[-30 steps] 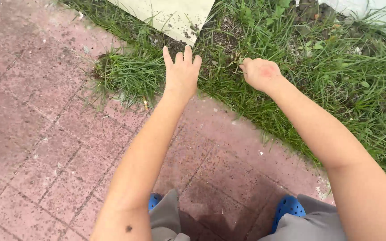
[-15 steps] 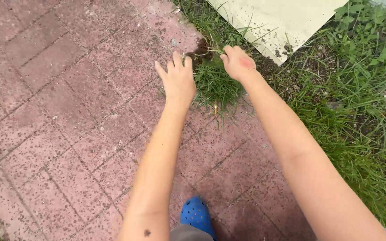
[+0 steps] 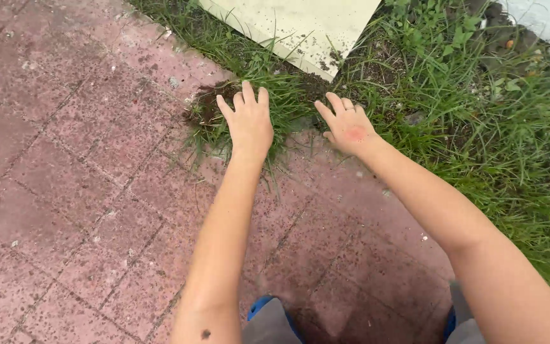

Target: Manually pull out weeds and grass from a garden bed and around potted plants.

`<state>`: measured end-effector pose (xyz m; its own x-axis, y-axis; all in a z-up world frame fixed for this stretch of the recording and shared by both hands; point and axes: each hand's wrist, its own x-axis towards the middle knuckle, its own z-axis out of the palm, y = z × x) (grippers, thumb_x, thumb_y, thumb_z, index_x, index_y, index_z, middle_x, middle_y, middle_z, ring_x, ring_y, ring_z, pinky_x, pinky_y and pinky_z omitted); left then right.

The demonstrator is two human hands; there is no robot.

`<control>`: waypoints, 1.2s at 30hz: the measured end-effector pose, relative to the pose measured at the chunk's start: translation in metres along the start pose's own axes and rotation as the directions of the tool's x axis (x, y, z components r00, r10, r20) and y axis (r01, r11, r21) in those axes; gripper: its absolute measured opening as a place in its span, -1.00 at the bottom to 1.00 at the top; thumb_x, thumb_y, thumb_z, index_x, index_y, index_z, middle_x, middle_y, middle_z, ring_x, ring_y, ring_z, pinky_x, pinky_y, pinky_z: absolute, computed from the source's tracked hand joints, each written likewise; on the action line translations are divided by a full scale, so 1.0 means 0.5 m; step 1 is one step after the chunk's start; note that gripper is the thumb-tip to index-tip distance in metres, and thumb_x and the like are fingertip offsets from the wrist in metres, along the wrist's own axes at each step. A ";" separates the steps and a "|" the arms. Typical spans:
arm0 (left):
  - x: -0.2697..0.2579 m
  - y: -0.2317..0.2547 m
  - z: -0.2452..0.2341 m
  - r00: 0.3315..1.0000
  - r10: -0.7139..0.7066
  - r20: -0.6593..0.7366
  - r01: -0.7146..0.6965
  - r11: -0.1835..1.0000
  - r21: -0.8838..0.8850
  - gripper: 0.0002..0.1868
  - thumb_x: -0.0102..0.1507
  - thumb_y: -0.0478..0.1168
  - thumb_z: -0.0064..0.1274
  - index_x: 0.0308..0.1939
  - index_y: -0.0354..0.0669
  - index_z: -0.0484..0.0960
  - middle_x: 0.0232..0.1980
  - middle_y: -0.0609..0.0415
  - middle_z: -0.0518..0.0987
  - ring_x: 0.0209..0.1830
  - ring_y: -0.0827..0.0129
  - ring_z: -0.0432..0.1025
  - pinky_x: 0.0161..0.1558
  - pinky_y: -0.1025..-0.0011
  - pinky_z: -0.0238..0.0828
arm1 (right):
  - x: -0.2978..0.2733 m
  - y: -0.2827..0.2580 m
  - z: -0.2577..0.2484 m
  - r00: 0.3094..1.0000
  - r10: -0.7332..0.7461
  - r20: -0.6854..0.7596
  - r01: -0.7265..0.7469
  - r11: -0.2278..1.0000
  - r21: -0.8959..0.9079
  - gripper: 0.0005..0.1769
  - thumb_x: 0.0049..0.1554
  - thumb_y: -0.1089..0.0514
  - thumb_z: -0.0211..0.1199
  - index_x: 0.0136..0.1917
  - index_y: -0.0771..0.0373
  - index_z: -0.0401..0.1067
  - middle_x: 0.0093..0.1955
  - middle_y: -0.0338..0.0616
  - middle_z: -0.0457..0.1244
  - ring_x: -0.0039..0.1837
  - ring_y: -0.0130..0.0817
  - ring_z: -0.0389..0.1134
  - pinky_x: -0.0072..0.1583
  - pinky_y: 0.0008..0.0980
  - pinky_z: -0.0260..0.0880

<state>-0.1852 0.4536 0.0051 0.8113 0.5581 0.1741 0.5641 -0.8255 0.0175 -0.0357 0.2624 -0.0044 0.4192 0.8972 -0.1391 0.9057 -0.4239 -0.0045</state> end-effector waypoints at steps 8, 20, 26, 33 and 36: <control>0.025 0.332 0.047 0.936 0.353 0.012 -0.353 0.935 -0.023 -0.29 0.06 -0.26 0.21 0.32 -0.11 0.43 0.43 -0.21 0.31 0.29 0.03 0.35 0.40 -0.37 -0.16 | -0.336 0.167 0.114 0.928 -0.260 0.267 0.325 0.914 -0.241 -0.65 0.14 -0.08 0.22 0.08 0.16 0.36 0.03 -0.15 0.24 0.15 -0.21 0.27 0.17 -0.12 0.26; 0.000 0.563 0.070 0.876 0.482 -0.010 -0.482 0.873 -0.079 -0.33 0.07 -0.30 0.20 0.29 -0.11 0.43 0.41 -0.15 0.35 0.21 0.10 0.42 0.43 -0.25 -0.08 | -0.470 0.227 0.305 0.940 -0.288 0.182 0.325 0.918 -0.228 -0.62 0.13 0.15 0.11 0.21 0.27 0.41 0.29 -0.06 0.26 0.29 -0.18 0.28 0.31 -0.15 0.23; 0.000 0.577 0.098 0.884 0.467 -0.019 -0.467 0.880 -0.085 -0.33 0.09 -0.31 0.18 0.31 -0.13 0.42 0.42 -0.16 0.35 0.20 0.09 0.43 0.42 -0.22 -0.05 | -0.365 0.204 0.337 0.975 -0.116 0.191 0.187 0.893 -0.410 -0.29 0.15 0.06 0.02 0.54 0.29 0.08 0.57 -0.02 0.01 0.61 -0.09 0.02 0.53 0.02 -0.02; 0.000 0.530 0.083 0.892 0.451 0.040 -0.446 0.890 -0.093 -0.31 0.06 -0.32 0.18 0.30 -0.12 0.40 0.43 -0.16 0.33 0.21 0.09 0.43 0.41 -0.22 -0.06 | -0.262 0.229 0.362 0.871 0.268 0.411 -0.009 0.846 -0.533 -0.08 0.23 -0.14 0.02 0.66 0.40 -0.14 0.61 0.16 -0.09 0.54 0.14 0.03 0.45 0.21 0.00; 0.007 0.503 0.093 0.902 0.429 0.042 -0.423 0.899 -0.112 -0.31 0.08 -0.32 0.18 0.31 -0.10 0.40 0.42 -0.16 0.33 0.21 0.09 0.43 0.41 -0.25 -0.05 | -0.262 0.238 0.380 0.807 0.417 0.418 -0.167 0.841 -0.515 -0.10 0.23 -0.16 0.07 0.62 0.42 -0.05 0.59 0.27 -0.08 0.46 0.18 0.15 0.30 0.15 0.27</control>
<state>-0.0332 0.2517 -0.0356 0.9805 0.1529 0.1236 0.1474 -0.9877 0.0524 0.0051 0.0708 -0.1750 0.6895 0.4960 -0.5278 0.7237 -0.4424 0.5297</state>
